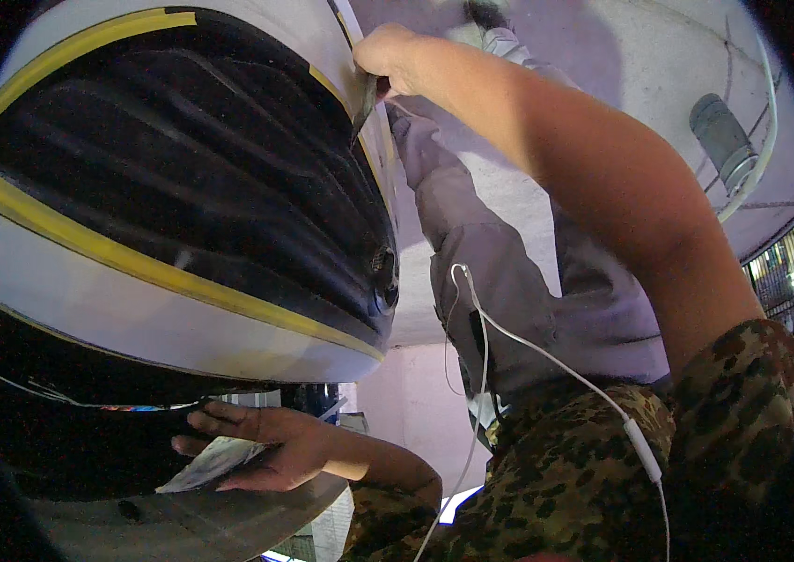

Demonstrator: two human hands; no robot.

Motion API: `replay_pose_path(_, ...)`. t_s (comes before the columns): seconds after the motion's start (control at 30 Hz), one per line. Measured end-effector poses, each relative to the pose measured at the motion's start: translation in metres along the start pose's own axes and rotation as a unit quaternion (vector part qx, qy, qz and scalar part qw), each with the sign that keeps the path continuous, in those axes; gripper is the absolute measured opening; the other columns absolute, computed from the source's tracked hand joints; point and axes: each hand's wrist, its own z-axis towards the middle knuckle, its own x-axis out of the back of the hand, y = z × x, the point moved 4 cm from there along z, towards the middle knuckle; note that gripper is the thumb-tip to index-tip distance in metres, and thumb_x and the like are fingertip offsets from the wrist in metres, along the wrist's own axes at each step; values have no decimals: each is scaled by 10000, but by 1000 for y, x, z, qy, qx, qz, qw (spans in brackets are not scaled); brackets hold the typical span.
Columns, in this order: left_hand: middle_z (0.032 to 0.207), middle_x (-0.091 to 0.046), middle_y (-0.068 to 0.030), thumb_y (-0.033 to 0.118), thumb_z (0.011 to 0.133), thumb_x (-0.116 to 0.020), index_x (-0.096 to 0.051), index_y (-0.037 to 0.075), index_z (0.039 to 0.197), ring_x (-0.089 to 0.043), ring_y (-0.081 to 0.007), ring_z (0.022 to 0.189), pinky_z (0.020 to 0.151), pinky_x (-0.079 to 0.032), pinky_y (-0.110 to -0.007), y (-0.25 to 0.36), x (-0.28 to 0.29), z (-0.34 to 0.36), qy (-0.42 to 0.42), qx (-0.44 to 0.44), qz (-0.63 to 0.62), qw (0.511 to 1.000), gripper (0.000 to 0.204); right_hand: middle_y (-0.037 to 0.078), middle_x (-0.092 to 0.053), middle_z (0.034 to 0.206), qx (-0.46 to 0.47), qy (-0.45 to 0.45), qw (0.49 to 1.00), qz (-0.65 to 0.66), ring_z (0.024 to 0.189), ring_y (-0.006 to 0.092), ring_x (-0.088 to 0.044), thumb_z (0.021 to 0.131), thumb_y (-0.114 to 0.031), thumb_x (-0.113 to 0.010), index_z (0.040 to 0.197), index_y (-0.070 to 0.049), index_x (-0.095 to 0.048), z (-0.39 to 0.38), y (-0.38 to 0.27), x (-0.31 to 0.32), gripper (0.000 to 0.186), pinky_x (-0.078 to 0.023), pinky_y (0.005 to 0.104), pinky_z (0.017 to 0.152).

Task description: The person applies body filler to the front bumper of a white car using a metal spreader and a small plastic scraper. They smooth the filler along the bumper edge and then scrape excess material from the tools.

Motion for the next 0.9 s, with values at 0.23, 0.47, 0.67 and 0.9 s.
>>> replay_pose_path(0.23, 1561, -377, -185, 274, 1100, -354, -283, -11, 1532, -417, -299, 1412, 1178, -357, -459, -6, 5, -3, -95, -48, 50, 993, 522, 309, -641, 1140, 57, -27, 998, -9, 878, 436, -718, 932, 47, -565, 1155, 156, -602, 4, -13, -3, 251, -652, 545, 630)
replay_pose_path(0.47, 1420, -548, -184, 155, 1008, -598, -363, -77, 1467, -578, -279, 1259, 1069, -462, -402, -6, 16, -11, -115, -169, 167, 964, 566, 262, -675, 1039, 147, 37, 988, -22, 880, 364, -694, 880, -12, -559, 1077, 124, -652, 13, -27, 2, 256, -574, 501, 673)
replay_pose_path(0.67, 1320, -635, -180, 177, 993, -644, -460, -99, 1389, -645, -259, 1170, 1021, -497, -390, 7, 19, -10, -114, -231, 263, 930, 517, 237, -693, 1031, 131, 55, 987, -80, 949, 360, -676, 878, -90, -614, 1046, 52, -702, 25, -3, 31, 237, -550, 465, 747)
replay_pose_path(0.9, 1422, -559, -177, 301, 1092, -399, -370, -74, 1460, -566, -288, 1281, 1119, -429, -427, 2, 34, -15, -154, -119, 117, 974, 526, 263, -656, 1036, 44, -17, 998, -45, 760, 359, -717, 935, 17, -543, 1178, 110, -597, 14, 44, 19, 266, -649, 492, 608)
